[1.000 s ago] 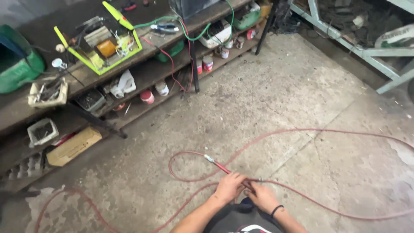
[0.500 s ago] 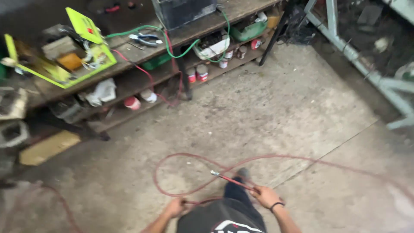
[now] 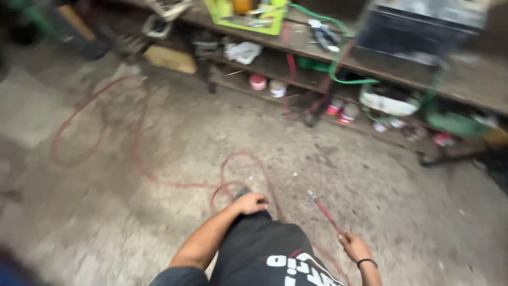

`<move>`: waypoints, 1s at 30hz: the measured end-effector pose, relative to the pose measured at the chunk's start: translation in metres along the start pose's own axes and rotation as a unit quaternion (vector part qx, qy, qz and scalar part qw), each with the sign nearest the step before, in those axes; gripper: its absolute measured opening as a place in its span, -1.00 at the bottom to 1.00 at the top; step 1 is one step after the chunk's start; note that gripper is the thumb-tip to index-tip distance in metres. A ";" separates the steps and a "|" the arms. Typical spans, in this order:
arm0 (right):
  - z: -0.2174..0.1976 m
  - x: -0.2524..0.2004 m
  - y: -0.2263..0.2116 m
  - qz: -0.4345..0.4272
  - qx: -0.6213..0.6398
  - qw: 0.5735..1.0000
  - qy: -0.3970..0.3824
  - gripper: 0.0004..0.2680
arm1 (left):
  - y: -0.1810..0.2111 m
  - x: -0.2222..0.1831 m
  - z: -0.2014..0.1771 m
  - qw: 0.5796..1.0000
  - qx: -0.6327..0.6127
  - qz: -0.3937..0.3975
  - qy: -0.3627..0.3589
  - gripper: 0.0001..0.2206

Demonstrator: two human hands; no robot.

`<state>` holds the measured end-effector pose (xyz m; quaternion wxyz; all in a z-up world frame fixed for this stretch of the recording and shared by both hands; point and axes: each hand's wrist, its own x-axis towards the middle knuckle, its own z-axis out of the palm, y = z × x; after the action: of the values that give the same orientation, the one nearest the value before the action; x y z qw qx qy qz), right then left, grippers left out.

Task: Repairing the internal wiring of an electronic device using pliers and manual connections.

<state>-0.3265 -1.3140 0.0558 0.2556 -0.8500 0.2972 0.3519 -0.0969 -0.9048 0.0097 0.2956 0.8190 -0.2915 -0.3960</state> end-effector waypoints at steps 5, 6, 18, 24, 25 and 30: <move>-0.047 0.036 -0.084 -0.043 -0.053 0.998 0.013 -0.61 | -0.071 -0.020 -0.020 0.978 -0.047 -0.182 0.092 -0.61; -0.051 0.042 -0.102 -0.049 -0.035 0.998 0.011 -0.59 | -0.090 -0.022 -0.026 0.966 -0.067 -0.226 0.103 -0.55; -0.023 0.208 -0.234 0.101 -0.107 0.984 -0.099 -0.56 | -0.239 0.107 -0.219 0.974 -0.105 -0.190 0.065 -0.60; -0.005 0.213 -0.270 0.192 -0.102 0.972 -0.087 -0.58 | -0.314 0.165 -0.378 0.905 -0.265 -0.264 0.203 -0.68; -0.031 0.208 -0.307 0.200 -0.091 0.971 -0.093 -0.58 | -0.322 0.172 -0.394 0.909 -0.257 -0.265 0.192 -0.68; -0.083 0.169 -0.401 0.139 0.230 0.960 -0.076 -0.62 | -0.359 0.181 -0.402 0.918 -0.225 -0.301 0.123 -0.57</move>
<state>0.0829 -1.1443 0.0713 0.4147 -0.6896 0.4646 0.3696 0.4140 -0.6969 -0.1274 0.3721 0.8224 0.1045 -0.4174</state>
